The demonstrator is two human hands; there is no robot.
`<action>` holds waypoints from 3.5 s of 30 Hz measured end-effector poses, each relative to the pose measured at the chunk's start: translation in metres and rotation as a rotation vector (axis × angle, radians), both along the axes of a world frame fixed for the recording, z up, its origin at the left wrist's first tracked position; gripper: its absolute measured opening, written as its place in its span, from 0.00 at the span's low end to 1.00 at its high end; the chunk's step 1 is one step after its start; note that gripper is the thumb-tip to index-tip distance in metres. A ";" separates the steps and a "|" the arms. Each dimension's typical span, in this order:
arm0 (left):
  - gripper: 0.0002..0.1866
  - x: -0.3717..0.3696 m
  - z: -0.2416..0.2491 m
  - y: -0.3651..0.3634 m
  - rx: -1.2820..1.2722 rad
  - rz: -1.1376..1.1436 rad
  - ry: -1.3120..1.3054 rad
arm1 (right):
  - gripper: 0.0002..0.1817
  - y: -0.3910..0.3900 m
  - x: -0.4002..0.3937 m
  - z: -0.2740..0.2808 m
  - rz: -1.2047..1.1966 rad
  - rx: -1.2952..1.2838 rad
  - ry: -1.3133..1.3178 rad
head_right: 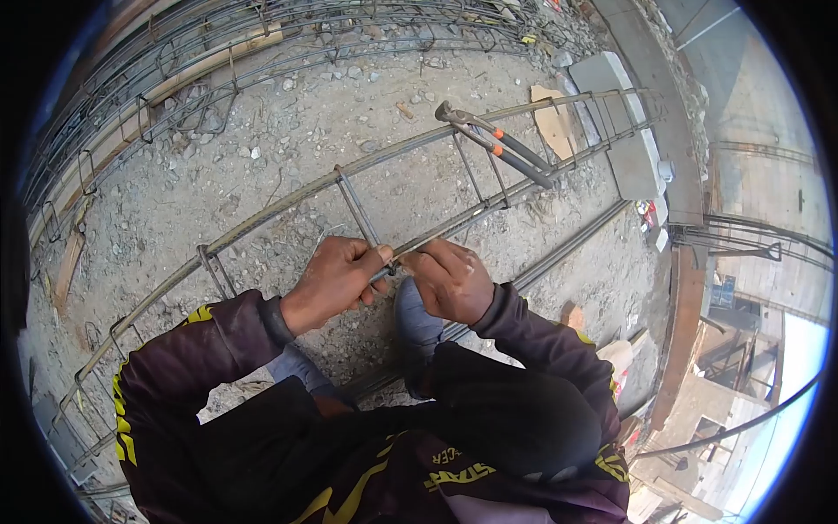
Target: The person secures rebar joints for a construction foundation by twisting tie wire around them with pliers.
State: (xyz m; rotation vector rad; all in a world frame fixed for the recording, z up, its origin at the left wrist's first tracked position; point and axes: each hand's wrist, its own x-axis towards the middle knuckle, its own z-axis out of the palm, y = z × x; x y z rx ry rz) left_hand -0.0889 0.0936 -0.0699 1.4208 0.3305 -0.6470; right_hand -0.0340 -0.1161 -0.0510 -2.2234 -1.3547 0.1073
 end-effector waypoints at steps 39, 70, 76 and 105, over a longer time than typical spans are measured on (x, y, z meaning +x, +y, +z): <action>0.35 0.003 -0.014 0.010 -0.306 0.032 0.073 | 0.51 -0.016 0.007 0.146 -0.079 -0.935 -0.592; 0.35 0.000 -0.014 0.010 -0.282 0.034 0.025 | 0.20 0.034 0.046 0.155 0.394 -0.844 -0.871; 0.34 0.002 -0.016 0.010 -0.287 0.060 0.054 | 0.23 0.101 0.113 0.148 0.769 -0.920 -0.705; 0.38 0.009 -0.021 0.005 -0.166 -0.034 -0.058 | 0.29 0.009 0.011 0.154 -0.525 -1.003 1.321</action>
